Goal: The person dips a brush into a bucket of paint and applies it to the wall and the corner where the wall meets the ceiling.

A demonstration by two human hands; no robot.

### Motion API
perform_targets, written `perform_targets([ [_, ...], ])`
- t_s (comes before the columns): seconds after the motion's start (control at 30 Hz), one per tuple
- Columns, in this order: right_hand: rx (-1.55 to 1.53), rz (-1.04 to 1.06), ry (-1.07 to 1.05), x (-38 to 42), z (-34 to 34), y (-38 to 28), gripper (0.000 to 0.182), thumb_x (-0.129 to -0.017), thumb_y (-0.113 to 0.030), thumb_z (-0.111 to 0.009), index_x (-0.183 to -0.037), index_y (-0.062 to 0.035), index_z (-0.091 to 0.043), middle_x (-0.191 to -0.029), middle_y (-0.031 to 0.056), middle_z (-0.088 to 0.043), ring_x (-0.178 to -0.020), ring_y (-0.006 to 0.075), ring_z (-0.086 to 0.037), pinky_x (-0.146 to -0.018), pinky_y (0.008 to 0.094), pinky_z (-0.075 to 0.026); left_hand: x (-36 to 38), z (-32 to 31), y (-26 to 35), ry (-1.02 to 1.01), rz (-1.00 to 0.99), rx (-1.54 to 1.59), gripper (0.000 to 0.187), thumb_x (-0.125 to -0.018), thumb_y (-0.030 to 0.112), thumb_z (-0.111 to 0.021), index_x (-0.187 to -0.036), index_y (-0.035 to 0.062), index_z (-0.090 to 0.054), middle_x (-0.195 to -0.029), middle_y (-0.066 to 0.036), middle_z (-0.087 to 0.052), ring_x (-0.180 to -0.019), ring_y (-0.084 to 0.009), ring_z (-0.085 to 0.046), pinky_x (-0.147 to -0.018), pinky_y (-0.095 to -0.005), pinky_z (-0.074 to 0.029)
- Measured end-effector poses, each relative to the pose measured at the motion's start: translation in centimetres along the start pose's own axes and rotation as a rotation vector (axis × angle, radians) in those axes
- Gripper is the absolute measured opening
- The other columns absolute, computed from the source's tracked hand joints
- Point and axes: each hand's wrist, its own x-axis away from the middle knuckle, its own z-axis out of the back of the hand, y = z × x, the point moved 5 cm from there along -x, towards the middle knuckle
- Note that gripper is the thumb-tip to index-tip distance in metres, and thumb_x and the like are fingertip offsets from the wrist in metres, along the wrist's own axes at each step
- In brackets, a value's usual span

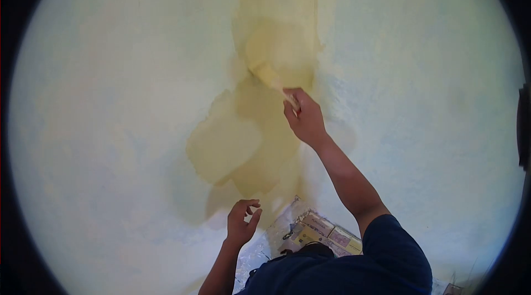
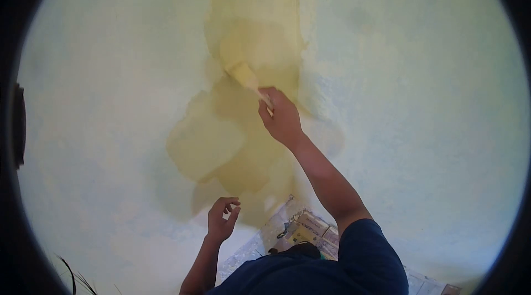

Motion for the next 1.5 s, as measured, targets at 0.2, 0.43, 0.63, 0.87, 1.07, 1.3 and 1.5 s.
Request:
perform_targets([
  [0.2,0.077,-0.126,-0.197,2.0,2.6,1.5,0.023,-0.089,-0.013,-0.063,-0.111,-0.0102,-0.060,-0.077,0.0112,-0.062,-0.068,0.0211,-0.060,-0.063,0.0322,-0.048,-2.1,0.0,1.0,-0.056,-0.132,-0.008,0.023,-0.083,0.011,-0.071,-0.105,0.0078,-0.064,-0.094,-0.006,-0.067,-0.071,-0.0197,-0.057,-0.065,-0.0333,-0.048],
  [0.43,0.486,0.262,-0.509,-11.9,-5.8,-10.1,0.028,-0.081,-0.021,-0.064,-0.106,-0.0098,-0.062,-0.083,0.0172,-0.066,-0.079,0.0355,-0.064,-0.074,0.0450,-0.049,-1.9,4.5,-4.1,-0.055,-0.167,0.139,0.024,-0.083,0.011,-0.072,-0.105,0.0076,-0.064,-0.094,-0.006,-0.067,-0.072,-0.0195,-0.057,-0.066,-0.0331,-0.049],
  [0.63,0.375,0.087,-0.379,-16.1,-0.3,-16.1,0.029,-0.083,-0.021,-0.063,-0.109,-0.0094,-0.061,-0.083,0.0189,-0.066,-0.082,0.0354,-0.065,-0.073,0.0442,-0.051,-1.5,1.0,-2.0,-0.060,-0.139,0.119,0.019,-0.085,0.011,-0.070,-0.102,0.0083,-0.063,-0.098,-0.005,-0.069,-0.073,-0.0163,-0.058,-0.065,-0.0307,-0.047],
  [0.87,0.250,0.292,-0.081,-7.6,-7.8,-6.5,0.027,-0.090,-0.016,-0.056,-0.116,-0.0119,-0.054,-0.089,0.0178,-0.061,-0.081,0.0380,-0.063,-0.070,0.0474,-0.051,-0.9,0.2,-2.9,-0.018,-0.080,0.103,0.023,-0.084,0.012,-0.072,-0.105,0.0071,-0.064,-0.095,-0.006,-0.068,-0.072,-0.0181,-0.057,-0.065,-0.0323,-0.048],
  [1.07,0.263,0.012,-0.448,-1.7,-10.2,-1.6,0.024,-0.089,-0.016,-0.057,-0.112,-0.0105,-0.056,-0.088,0.0162,-0.062,-0.081,0.0362,-0.064,-0.071,0.0476,-0.051,-1.5,-1.1,-4.6,-0.018,0.038,0.096,0.022,-0.085,0.013,-0.071,-0.105,0.0069,-0.064,-0.095,-0.005,-0.068,-0.073,-0.0174,-0.057,-0.065,-0.0314,-0.048],
  [1.3,0.400,0.281,-0.549,-8.2,-13.0,-5.5,0.021,-0.086,-0.016,-0.059,-0.105,-0.0072,-0.060,-0.082,0.0185,-0.064,-0.080,0.0379,-0.064,-0.072,0.0486,-0.051,-1.2,-2.3,-5.5,-0.007,0.078,0.135,0.022,-0.086,0.012,-0.071,-0.106,0.0077,-0.065,-0.096,-0.004,-0.069,-0.072,-0.0156,-0.057,-0.065,-0.0299,-0.047],
  [1.5,0.309,0.271,-0.381,-14.1,-9.1,-13.7,0.022,-0.085,-0.014,-0.057,-0.105,-0.0046,-0.060,-0.083,0.0186,-0.066,-0.081,0.0389,-0.064,-0.072,0.0487,-0.052,-1.1,-3.8,-4.7,0.016,0.070,0.108,0.020,-0.087,0.011,-0.069,-0.106,0.0078,-0.065,-0.096,-0.004,-0.070,-0.072,-0.0135,-0.057,-0.065,-0.0285,-0.046],
])
